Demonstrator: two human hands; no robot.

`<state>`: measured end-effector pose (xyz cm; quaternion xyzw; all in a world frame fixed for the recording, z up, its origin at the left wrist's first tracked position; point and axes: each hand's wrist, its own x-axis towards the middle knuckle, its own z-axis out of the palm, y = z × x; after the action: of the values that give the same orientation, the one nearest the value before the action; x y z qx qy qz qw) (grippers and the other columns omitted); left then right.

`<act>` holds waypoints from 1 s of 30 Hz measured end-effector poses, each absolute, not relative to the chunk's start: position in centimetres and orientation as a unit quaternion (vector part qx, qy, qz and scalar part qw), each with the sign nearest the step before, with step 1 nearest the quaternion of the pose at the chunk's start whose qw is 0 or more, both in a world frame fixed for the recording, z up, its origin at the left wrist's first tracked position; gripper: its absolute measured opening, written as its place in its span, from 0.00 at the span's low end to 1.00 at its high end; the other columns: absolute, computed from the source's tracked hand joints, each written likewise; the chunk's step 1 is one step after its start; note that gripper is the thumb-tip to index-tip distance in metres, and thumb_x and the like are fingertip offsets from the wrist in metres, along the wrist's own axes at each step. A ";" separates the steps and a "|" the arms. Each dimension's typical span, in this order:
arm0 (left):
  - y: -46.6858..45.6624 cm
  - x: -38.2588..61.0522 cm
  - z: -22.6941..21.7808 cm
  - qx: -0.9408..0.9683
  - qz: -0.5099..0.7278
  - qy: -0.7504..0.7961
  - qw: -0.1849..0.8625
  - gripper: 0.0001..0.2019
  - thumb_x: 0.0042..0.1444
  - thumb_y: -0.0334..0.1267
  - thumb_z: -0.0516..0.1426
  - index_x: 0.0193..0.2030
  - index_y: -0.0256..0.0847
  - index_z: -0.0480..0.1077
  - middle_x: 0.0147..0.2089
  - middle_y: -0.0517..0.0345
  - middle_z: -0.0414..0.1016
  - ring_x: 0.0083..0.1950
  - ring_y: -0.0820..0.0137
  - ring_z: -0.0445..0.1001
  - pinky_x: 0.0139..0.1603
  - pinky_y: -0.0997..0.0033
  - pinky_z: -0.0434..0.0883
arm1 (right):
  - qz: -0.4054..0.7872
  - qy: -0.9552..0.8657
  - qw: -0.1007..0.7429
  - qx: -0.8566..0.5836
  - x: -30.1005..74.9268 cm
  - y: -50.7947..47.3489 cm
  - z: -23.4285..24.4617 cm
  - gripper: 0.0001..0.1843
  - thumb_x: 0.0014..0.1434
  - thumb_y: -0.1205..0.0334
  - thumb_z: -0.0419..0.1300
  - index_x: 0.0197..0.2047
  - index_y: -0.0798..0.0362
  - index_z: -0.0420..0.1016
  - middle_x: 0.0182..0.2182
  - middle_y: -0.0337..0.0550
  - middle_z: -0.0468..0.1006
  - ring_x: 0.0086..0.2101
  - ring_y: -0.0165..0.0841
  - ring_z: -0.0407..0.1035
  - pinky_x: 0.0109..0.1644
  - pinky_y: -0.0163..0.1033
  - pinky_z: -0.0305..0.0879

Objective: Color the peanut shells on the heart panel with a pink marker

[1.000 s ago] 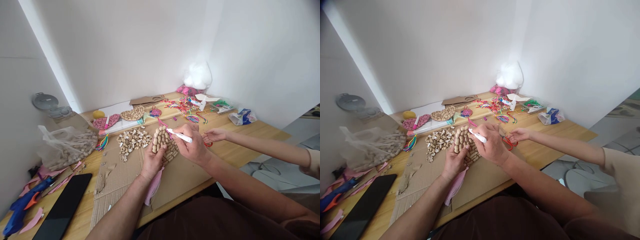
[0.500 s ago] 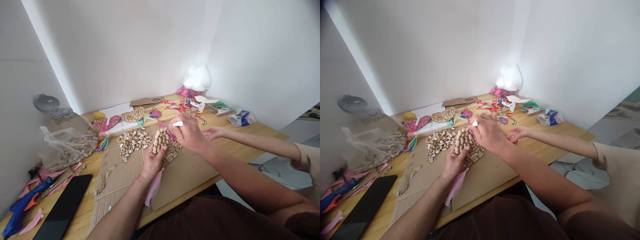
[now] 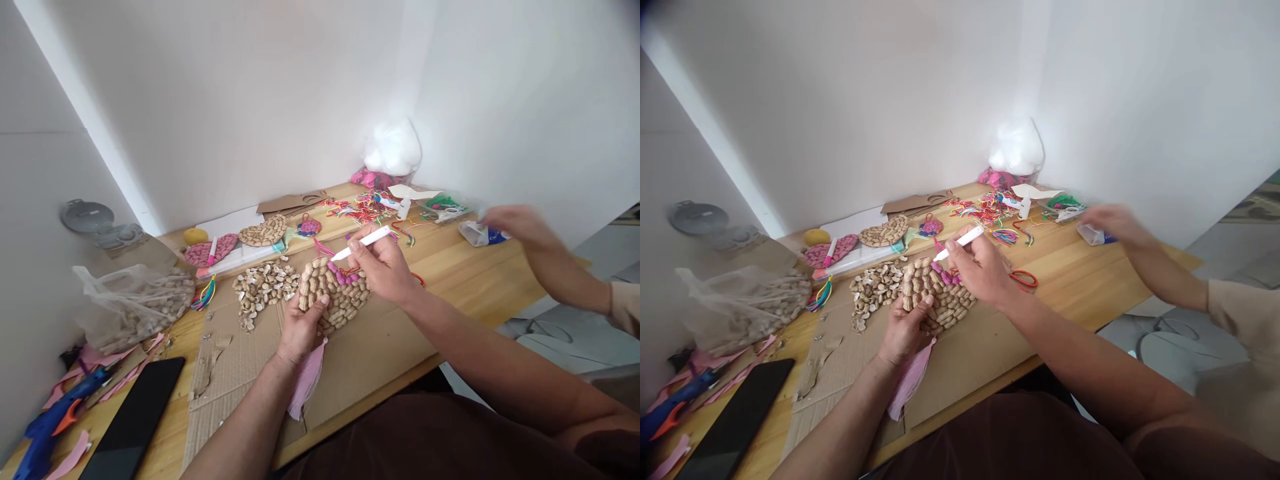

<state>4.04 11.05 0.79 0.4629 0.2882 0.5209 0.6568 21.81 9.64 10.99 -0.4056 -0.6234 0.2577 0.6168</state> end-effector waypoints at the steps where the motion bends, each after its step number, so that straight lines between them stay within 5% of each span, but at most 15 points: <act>1: 11.0 4.0 0.8 0.461 0.522 0.287 0.658 0.31 0.53 0.45 0.69 0.64 0.49 0.71 0.53 0.49 0.82 0.51 0.56 0.82 0.56 0.49 0.78 | 0.259 -0.626 0.614 -0.405 21.8 9.6 11.0 0.16 0.70 0.45 0.57 0.38 0.49 0.64 0.24 0.33 0.68 0.25 0.29 0.63 0.29 0.37 0.58; 11: 10.7 4.0 1.2 0.447 0.522 0.295 0.663 0.31 0.54 0.43 0.69 0.65 0.49 0.69 0.51 0.49 0.83 0.52 0.55 0.82 0.56 0.48 0.78 | 0.217 -0.654 0.564 -0.454 22.7 9.3 10.7 0.15 0.71 0.47 0.55 0.38 0.49 0.65 0.25 0.35 0.70 0.25 0.29 0.64 0.30 0.37 0.61; 30: 10.5 3.6 0.8 0.443 0.508 0.285 0.681 0.32 0.55 0.40 0.69 0.66 0.50 0.69 0.54 0.49 0.82 0.53 0.54 0.81 0.57 0.48 0.77 | 0.357 -0.574 0.631 -0.381 23.1 9.6 9.8 0.19 0.68 0.43 0.60 0.37 0.49 0.63 0.23 0.32 0.68 0.24 0.28 0.61 0.28 0.37 0.58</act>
<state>3.61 10.55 0.79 0.4432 0.2848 0.5082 0.6813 23.11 9.61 9.76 -0.3809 -0.5738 0.3568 0.6312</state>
